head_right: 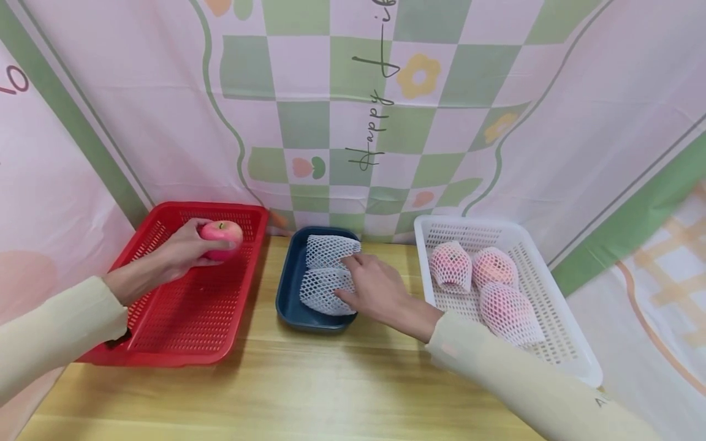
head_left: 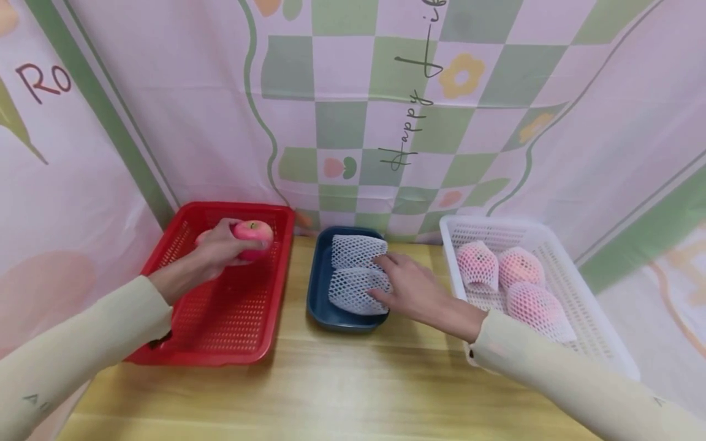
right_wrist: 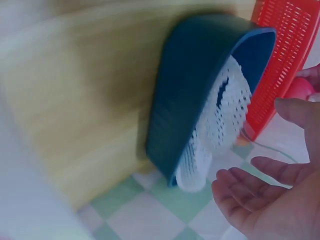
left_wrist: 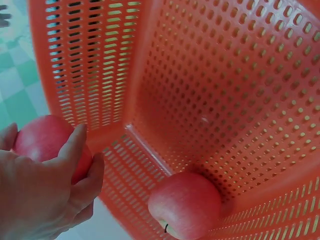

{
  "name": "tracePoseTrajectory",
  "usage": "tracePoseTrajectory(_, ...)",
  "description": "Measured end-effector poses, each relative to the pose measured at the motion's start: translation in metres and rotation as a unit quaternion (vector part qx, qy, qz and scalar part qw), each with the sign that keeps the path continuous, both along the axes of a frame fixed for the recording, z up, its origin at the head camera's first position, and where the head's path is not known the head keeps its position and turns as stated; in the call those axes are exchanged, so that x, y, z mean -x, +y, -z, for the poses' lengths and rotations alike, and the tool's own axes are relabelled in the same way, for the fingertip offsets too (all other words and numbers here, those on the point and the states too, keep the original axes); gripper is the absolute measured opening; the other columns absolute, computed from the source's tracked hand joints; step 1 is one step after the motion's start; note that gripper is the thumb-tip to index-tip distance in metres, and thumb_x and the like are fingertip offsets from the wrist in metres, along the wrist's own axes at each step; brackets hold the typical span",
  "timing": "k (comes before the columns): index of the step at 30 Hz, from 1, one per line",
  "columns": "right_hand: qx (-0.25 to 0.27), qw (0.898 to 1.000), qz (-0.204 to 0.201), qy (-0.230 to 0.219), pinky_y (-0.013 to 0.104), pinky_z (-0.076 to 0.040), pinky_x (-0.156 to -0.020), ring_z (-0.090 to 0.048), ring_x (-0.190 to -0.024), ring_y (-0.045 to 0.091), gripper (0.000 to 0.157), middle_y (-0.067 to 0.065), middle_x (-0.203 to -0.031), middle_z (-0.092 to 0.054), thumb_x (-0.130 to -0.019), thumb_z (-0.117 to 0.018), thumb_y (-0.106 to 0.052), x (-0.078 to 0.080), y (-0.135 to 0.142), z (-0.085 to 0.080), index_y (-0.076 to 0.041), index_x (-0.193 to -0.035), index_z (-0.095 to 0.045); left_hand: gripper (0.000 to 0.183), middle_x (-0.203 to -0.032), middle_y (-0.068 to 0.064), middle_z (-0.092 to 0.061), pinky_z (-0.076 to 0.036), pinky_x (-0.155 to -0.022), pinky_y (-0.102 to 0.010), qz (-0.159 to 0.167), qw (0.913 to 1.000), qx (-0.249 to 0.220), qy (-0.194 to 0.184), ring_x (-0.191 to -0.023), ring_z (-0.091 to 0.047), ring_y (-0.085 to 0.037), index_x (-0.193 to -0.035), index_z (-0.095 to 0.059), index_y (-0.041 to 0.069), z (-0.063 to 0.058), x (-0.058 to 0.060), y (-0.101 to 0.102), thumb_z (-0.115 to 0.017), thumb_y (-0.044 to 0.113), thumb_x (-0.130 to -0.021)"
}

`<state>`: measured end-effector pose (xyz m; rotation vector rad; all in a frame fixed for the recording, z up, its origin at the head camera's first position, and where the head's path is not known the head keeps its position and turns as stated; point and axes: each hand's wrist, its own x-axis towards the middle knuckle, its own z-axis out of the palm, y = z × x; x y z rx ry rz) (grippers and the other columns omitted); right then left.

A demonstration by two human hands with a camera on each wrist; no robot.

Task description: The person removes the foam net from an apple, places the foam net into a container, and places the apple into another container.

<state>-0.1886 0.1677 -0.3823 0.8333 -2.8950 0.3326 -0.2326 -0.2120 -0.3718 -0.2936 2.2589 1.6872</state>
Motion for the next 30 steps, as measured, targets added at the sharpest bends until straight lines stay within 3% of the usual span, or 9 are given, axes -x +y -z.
tracePoseTrajectory(8, -0.018, 1.0, 0.006, 0.016, 0.053, -0.062, -0.087, -0.07, -0.112, 0.041, 0.066, 0.024, -0.134, -0.067, -0.091, -0.084, -0.038, -0.009, 0.015, -0.026, 0.002, -0.14, -0.062, 0.085, -0.153, -0.021, -0.041, -0.054, -0.108, -0.051, 0.023, 0.9993, 0.025, -0.014, -0.134, -0.053, -0.037, -0.161, -0.027, 0.002, 0.006, 0.012, 0.0, -0.079, 0.02, -0.096)
tracePoseTrajectory(17, -0.049, 0.998, 0.013, 0.031, 0.054, -0.062, -0.088, -0.069, -0.114, 0.04, 0.07, 0.024, -0.133, -0.067, -0.093, -0.081, -0.042, -0.016, 0.03, -0.048, 0.002, -0.142, -0.06, 0.092, -0.158, -0.023, -0.035, -0.05, -0.113, -0.053, 0.03, 0.9976, 0.034, -0.053, -0.14, -0.047, -0.04, -0.163, -0.018, 0.0, 0.013, 0.023, -0.004, -0.077, 0.021, -0.096)
tracePoseTrajectory(22, -0.049, 0.998, 0.025, 0.034, 0.054, -0.063, -0.079, -0.071, -0.108, 0.041, 0.071, 0.024, -0.136, -0.066, -0.092, -0.082, -0.042, -0.019, 0.045, -0.055, 0.003, -0.142, -0.059, 0.091, -0.157, -0.025, -0.037, -0.049, -0.113, -0.052, 0.049, 0.9939, 0.068, -0.072, -0.14, -0.047, -0.04, -0.162, -0.019, -0.002, 0.017, 0.028, -0.002, -0.077, 0.025, -0.096)
tracePoseTrajectory(30, -0.069, 0.996, 0.055, 0.029, 0.058, -0.061, -0.08, -0.071, -0.107, 0.046, 0.071, 0.029, -0.13, -0.067, -0.094, -0.08, -0.041, -0.021, 0.074, -0.062, 0.003, -0.144, -0.056, 0.098, -0.16, -0.029, -0.031, -0.051, -0.112, -0.051, 0.057, 0.9907, 0.085, -0.089, -0.143, -0.044, -0.044, -0.161, -0.012, -0.004, 0.022, 0.035, 0.0, -0.079, 0.025, -0.095)
